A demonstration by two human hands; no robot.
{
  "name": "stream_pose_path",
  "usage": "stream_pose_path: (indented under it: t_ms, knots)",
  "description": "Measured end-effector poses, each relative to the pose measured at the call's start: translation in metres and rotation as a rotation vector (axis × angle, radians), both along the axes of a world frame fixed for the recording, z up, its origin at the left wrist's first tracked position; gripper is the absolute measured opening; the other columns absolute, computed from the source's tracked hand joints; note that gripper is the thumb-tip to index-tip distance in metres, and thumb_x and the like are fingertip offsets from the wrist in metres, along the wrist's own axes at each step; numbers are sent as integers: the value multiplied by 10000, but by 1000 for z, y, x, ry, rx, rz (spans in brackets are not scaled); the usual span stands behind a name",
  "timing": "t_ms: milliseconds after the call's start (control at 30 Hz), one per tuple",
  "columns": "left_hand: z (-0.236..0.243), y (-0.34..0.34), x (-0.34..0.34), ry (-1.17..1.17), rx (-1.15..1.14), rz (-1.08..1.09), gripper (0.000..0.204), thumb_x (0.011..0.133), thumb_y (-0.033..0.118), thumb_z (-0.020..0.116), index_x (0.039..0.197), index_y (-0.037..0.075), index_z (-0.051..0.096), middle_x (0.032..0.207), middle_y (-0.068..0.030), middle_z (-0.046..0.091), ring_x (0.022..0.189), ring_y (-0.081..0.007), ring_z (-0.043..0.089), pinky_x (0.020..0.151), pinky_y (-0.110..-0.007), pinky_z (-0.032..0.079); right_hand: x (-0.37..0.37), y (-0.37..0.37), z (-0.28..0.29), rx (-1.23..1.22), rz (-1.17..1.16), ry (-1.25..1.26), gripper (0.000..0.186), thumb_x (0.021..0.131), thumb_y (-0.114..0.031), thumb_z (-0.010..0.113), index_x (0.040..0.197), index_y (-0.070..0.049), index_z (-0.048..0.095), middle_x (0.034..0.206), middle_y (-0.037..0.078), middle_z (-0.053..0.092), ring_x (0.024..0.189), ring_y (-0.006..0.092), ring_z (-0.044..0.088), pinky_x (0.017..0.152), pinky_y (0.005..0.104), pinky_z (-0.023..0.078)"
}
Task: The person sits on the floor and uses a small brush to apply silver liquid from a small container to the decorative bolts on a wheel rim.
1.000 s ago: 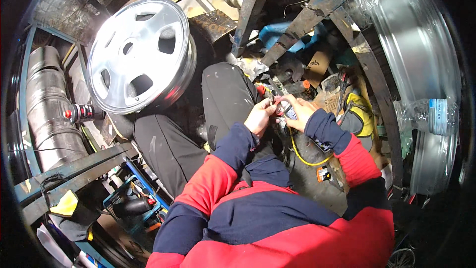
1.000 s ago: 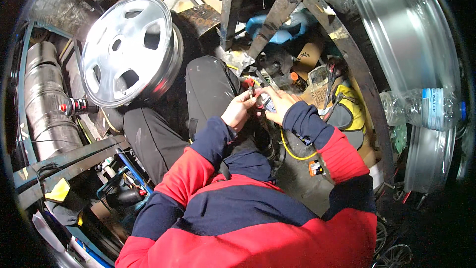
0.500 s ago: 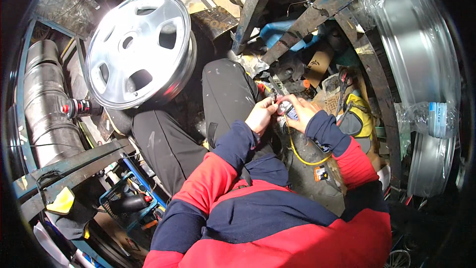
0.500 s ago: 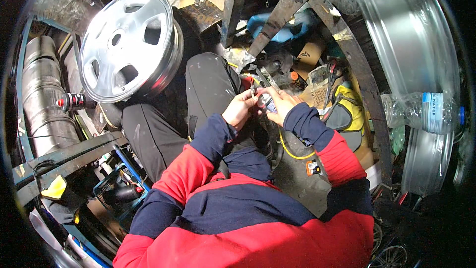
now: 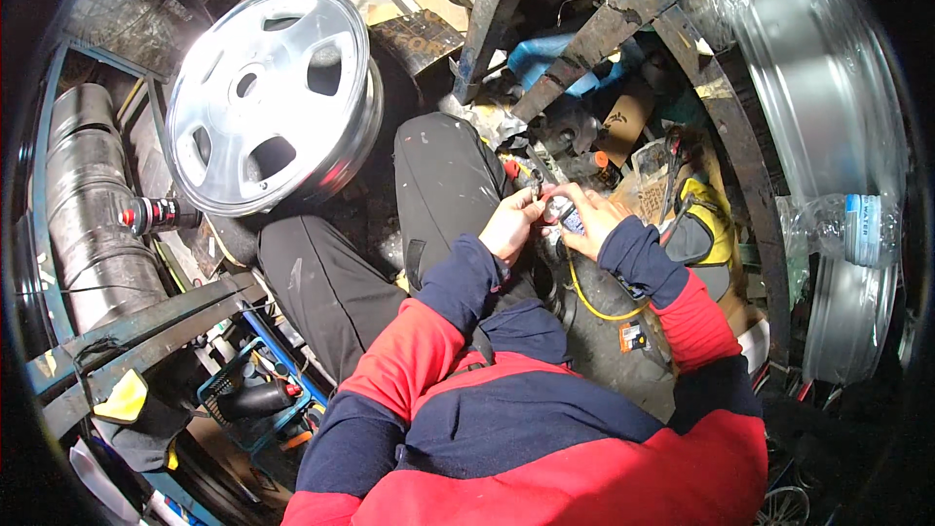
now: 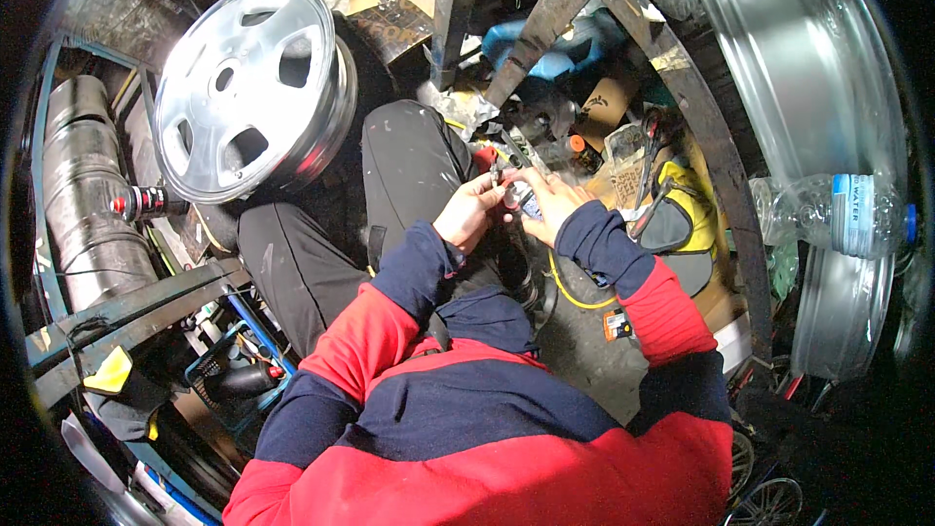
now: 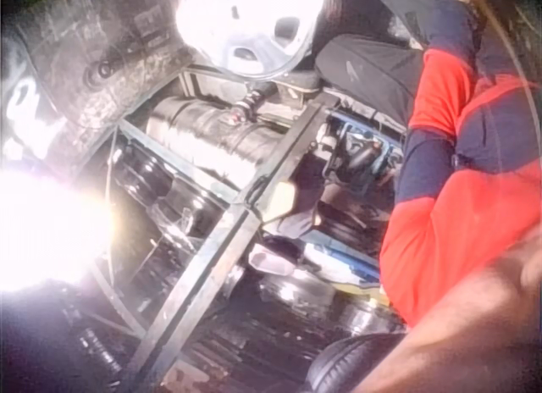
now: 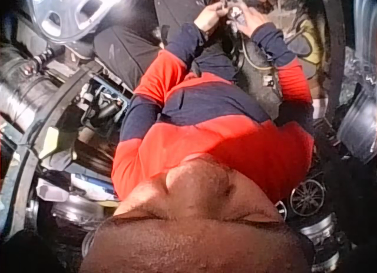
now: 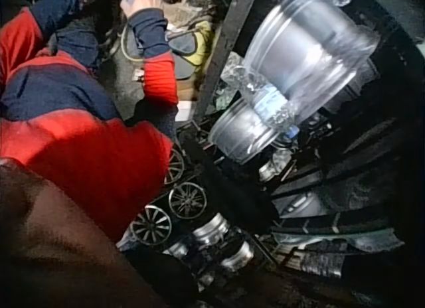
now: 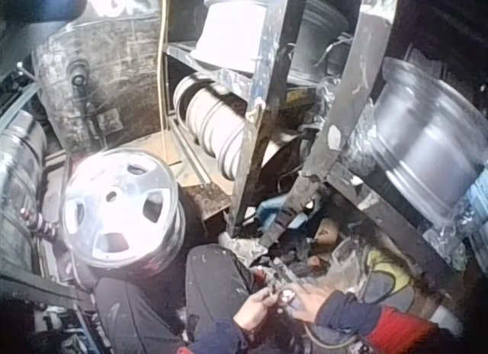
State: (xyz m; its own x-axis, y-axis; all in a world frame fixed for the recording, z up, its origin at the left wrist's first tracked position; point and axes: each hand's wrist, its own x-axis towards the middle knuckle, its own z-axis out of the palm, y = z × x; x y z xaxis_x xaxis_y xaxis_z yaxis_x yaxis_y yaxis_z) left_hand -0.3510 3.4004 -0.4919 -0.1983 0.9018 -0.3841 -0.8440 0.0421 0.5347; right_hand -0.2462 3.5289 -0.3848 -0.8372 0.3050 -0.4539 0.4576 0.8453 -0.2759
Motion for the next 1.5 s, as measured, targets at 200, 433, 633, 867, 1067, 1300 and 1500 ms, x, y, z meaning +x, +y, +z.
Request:
stream_pose_path:
  t_ms: [200,433,633,867,1067,1300,1500]
  knots:
    - [5,0,-2,-24,-9,4,312,993,120,452,1290,57,519,1075,-8,618,912,-108,573,720,-260,466,3,31,10,-278,-38,366,593,782,-236,681,1310,-187,416,1033,179,618,964,373,625,851,430,498]
    - [3,-3,-2,-27,-56,39,314,993,129,455,1295,60,510,1082,-13,617,919,-124,578,751,-269,466,83,-15,-67,-1265,-1031,403,334,852,-146,641,1140,-58,496,844,85,609,623,207,627,518,361,539]
    - [3,-2,-2,-29,-40,45,306,996,128,447,1289,78,521,1064,-11,608,908,-130,578,761,-278,474,96,6,-79,-1082,-1462,798,291,887,-350,611,966,-79,539,755,62,594,590,219,593,569,354,533]
    - [8,-3,1,-40,-24,59,295,990,131,468,1274,79,529,1072,-11,612,915,-123,579,752,-276,476,95,-7,-69,-1002,-1229,734,303,882,-286,625,1115,-113,534,892,108,600,647,191,622,511,340,523]
    - [4,-2,0,-33,9,68,290,989,121,467,1268,72,530,1055,-18,621,909,-122,583,731,-275,470,51,-10,-20,-995,-1081,549,622,810,-157,712,1344,-98,400,1167,104,550,1054,214,557,944,340,444]
    - [0,0,5,19,6,44,303,988,96,454,1276,59,536,1083,-24,628,933,-120,590,750,-278,468,23,-22,-24,-152,-195,397,613,790,-247,676,1324,-148,390,1096,284,582,951,484,583,808,505,490]
    - [-6,0,3,26,24,50,310,989,101,454,1287,61,532,1072,-14,626,909,-117,585,743,-273,464,13,-25,-14,-51,-166,201,581,794,-234,675,1302,-128,412,1108,247,589,1010,437,583,847,469,486]
